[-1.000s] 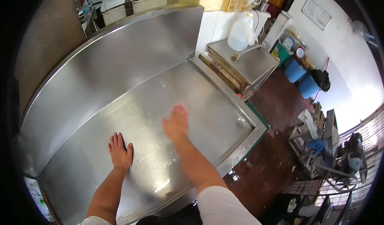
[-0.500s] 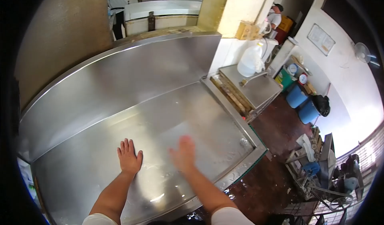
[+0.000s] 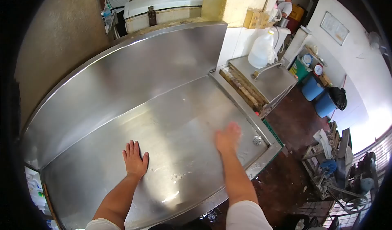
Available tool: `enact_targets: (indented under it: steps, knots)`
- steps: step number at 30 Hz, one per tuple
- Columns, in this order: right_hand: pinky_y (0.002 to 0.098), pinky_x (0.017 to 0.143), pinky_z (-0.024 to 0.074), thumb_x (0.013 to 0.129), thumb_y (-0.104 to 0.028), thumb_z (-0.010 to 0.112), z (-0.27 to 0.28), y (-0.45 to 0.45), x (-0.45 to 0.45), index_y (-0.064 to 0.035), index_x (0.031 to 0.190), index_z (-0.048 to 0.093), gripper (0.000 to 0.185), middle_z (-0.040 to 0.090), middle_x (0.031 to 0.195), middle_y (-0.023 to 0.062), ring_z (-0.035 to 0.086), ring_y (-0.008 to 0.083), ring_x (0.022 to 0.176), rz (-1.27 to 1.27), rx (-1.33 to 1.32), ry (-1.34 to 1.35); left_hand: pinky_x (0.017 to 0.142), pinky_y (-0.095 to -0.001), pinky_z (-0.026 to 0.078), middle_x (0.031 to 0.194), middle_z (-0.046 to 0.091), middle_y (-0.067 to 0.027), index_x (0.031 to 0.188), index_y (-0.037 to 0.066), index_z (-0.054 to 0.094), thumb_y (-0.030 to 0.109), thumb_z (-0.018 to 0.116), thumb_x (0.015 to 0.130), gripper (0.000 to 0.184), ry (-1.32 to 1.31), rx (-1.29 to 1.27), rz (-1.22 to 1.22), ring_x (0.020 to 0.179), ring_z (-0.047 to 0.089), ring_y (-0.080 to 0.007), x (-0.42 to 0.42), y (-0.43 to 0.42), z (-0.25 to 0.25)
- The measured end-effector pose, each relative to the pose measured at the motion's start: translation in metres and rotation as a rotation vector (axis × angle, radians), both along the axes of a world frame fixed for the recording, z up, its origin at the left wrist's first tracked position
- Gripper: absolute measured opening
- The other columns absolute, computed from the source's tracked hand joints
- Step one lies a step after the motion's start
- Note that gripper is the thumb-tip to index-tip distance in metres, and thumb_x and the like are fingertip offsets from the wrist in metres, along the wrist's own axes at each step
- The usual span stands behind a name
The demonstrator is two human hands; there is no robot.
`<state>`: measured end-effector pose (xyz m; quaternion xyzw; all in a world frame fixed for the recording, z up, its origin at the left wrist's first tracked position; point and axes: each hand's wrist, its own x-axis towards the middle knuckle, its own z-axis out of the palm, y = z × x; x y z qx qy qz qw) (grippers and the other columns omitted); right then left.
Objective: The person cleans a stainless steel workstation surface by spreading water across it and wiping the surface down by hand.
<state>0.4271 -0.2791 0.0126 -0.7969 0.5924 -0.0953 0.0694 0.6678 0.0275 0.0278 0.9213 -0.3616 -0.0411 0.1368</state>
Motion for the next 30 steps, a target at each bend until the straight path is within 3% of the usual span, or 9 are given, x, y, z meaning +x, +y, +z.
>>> enact_targets:
  steps: [6, 9, 10, 11, 15, 19, 25, 27, 30]
  knots:
    - [0.0489, 0.12, 0.0142, 0.095, -0.049, 0.045, -0.003, -0.006, -0.097, 0.0051, 0.148, 0.032, 0.077, 0.026, 0.156, 0.0263, 0.022, 0.0402, 0.146, -0.175, 0.031, 0.081, 0.119, -0.0547, 0.01, 0.157, 0.026, -0.0222, 0.148, -0.002, 0.032, 0.042, 0.048, 0.094, 0.072, -0.017, -0.005, -0.006, 0.147, 0.017, -0.0401, 0.0, 0.002, -0.006]
    - [0.0489, 0.12, 0.0126, 0.095, -0.045, 0.047, 0.005, 0.048, -0.024, 0.0058, 0.145, 0.037, 0.072, 0.031, 0.153, 0.0274, 0.023, 0.0405, 0.145, 0.141, 0.041, 0.021, 0.119, -0.0552, 0.01, 0.156, 0.028, -0.0226, 0.148, -0.002, 0.033, 0.043, 0.049, 0.092, 0.073, -0.044, -0.035, -0.002, 0.147, 0.019, -0.0402, 0.003, 0.0, -0.009]
    - [0.0486, 0.121, 0.0042, 0.096, -0.051, 0.047, -0.019, 0.076, 0.009, 0.0053, 0.15, 0.025, 0.081, 0.019, 0.159, 0.0252, 0.014, 0.037, 0.149, 0.256, 0.075, -0.017, 0.119, -0.0555, 0.01, 0.156, 0.029, -0.0229, 0.148, -0.002, 0.034, 0.043, 0.05, 0.092, 0.073, -0.054, -0.043, -0.009, 0.147, 0.019, -0.0403, 0.002, 0.001, -0.011]
    - [0.048, 0.121, 0.0055, 0.094, -0.052, 0.051, -0.022, 0.115, 0.041, 0.0034, 0.151, 0.026, 0.083, 0.02, 0.159, 0.0244, 0.014, 0.0365, 0.149, 0.395, 0.075, -0.221, 0.119, -0.0556, 0.011, 0.156, 0.029, -0.023, 0.148, -0.002, 0.034, 0.043, 0.05, 0.092, 0.073, -0.041, -0.039, -0.007, 0.146, 0.019, -0.0405, 0.001, 0.002, -0.011]
    - [0.0483, 0.121, 0.0105, 0.095, -0.053, 0.048, 0.0, 0.211, 0.129, 0.0017, 0.15, 0.027, 0.081, 0.025, 0.157, 0.0233, 0.017, 0.035, 0.148, 0.861, 0.104, -0.278, 0.118, -0.0563, 0.011, 0.156, 0.028, -0.0235, 0.148, -0.001, 0.034, 0.043, 0.05, 0.092, 0.073, -0.039, -0.04, -0.009, 0.146, 0.02, -0.0411, 0.002, 0.001, -0.009]
    - [0.0467, 0.122, 0.0097, 0.098, -0.048, 0.044, 0.0, 0.144, 0.124, 0.0019, 0.15, 0.029, 0.073, 0.026, 0.157, 0.0222, 0.02, 0.0347, 0.148, 0.581, 0.175, -0.039, 0.118, -0.0559, 0.012, 0.156, 0.029, -0.0231, 0.147, -0.002, 0.034, 0.042, 0.051, 0.092, 0.073, -0.059, -0.024, -0.018, 0.146, 0.021, -0.0408, 0.001, 0.0, -0.013]
    - [0.0457, 0.121, 0.0128, 0.095, -0.046, 0.047, 0.005, 0.044, -0.008, 0.0019, 0.148, 0.033, 0.072, 0.032, 0.155, 0.0218, 0.02, 0.0351, 0.148, 0.147, 0.094, 0.061, 0.118, -0.0555, 0.015, 0.155, 0.03, -0.0222, 0.147, -0.001, 0.036, 0.043, 0.053, 0.09, 0.074, -0.094, -0.006, -0.009, 0.145, 0.023, -0.04, 0.004, 0.001, -0.013]
    - [0.0466, 0.121, 0.0083, 0.094, -0.052, 0.045, -0.001, 0.014, -0.063, 0.0027, 0.151, 0.027, 0.081, 0.021, 0.159, 0.0222, 0.013, 0.0356, 0.149, 0.004, 0.101, 0.056, 0.117, -0.0567, 0.015, 0.155, 0.03, -0.0227, 0.147, -0.001, 0.036, 0.045, 0.05, 0.091, 0.074, -0.097, -0.002, -0.014, 0.145, 0.023, -0.0405, 0.006, 0.001, -0.018]
    - [0.0479, 0.121, 0.0092, 0.093, -0.053, 0.045, 0.021, 0.005, -0.081, 0.0059, 0.149, 0.028, 0.082, 0.021, 0.158, 0.026, 0.016, 0.0391, 0.148, 0.061, 0.142, 0.058, 0.117, -0.0573, 0.014, 0.155, 0.03, -0.0235, 0.146, -0.002, 0.036, 0.046, 0.05, 0.091, 0.074, -0.077, -0.037, -0.012, 0.145, 0.023, -0.0414, 0.004, 0.002, -0.017]
